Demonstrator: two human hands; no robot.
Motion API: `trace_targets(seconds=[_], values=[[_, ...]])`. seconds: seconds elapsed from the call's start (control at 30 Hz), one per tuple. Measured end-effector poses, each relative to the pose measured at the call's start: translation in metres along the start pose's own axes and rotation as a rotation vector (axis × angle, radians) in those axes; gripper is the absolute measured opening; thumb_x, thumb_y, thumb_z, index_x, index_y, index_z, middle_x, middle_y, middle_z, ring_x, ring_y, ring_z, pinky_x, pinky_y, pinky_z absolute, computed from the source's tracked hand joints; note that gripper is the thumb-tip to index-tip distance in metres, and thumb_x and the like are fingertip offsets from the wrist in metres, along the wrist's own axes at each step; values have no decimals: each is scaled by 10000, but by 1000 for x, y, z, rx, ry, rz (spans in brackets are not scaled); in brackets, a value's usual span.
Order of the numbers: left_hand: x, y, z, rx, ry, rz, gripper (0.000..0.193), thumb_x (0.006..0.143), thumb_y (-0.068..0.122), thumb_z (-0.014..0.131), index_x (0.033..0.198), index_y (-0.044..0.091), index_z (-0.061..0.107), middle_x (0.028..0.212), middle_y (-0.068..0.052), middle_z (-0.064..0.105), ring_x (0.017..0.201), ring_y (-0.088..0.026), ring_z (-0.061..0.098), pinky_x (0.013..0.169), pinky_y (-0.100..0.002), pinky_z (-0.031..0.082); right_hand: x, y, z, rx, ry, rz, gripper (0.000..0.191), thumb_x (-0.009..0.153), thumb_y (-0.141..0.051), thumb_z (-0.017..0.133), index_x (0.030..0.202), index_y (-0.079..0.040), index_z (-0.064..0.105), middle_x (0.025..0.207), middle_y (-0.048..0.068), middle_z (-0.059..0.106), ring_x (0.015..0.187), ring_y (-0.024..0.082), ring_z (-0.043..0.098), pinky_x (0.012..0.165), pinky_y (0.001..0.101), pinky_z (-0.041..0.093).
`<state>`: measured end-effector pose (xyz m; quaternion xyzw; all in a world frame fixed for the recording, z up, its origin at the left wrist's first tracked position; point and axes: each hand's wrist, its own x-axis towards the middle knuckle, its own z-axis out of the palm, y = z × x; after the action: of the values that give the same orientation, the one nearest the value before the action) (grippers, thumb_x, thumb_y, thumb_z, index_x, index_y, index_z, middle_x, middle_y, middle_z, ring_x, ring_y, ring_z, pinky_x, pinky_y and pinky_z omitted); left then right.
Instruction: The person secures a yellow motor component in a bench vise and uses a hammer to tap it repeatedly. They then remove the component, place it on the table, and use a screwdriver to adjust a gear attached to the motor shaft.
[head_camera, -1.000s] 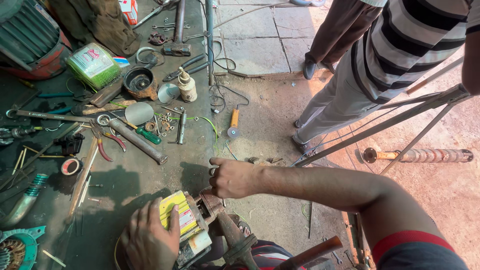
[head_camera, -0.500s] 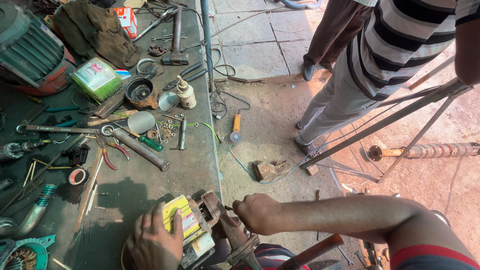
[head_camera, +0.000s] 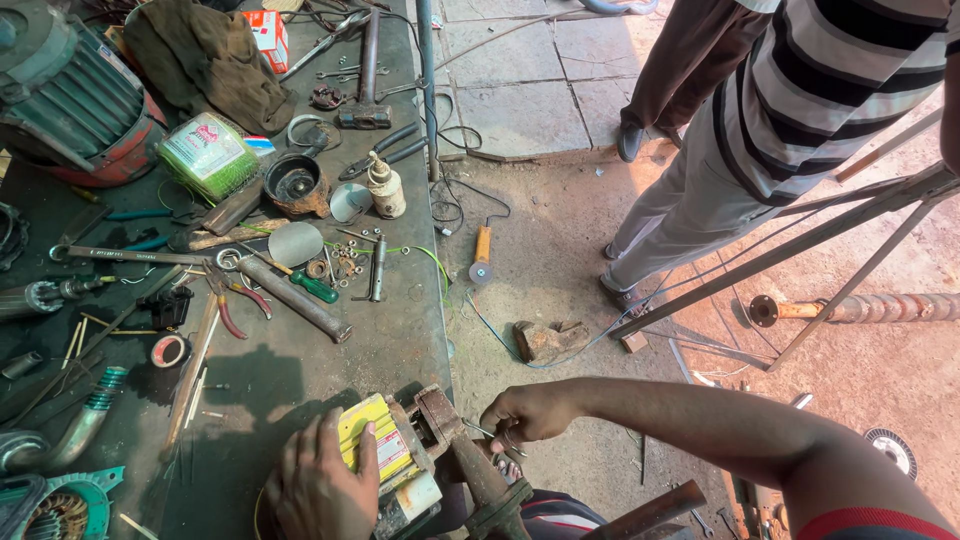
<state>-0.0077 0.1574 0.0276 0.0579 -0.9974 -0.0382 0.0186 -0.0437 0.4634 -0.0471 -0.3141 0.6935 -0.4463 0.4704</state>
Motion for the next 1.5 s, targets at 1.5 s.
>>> trace_targets(seconds=[1.5], values=[[-7, -1, -6, -50, 131, 47, 537, 905, 553, 598, 1257, 155, 681, 1324, -62, 684, 1259, -239, 604, 996, -441, 482, -29, -109, 6, 23, 157, 454, 342, 1027, -232, 484, 1251, -14, 623, 974, 152, 749, 850, 232, 759, 602, 371, 649]])
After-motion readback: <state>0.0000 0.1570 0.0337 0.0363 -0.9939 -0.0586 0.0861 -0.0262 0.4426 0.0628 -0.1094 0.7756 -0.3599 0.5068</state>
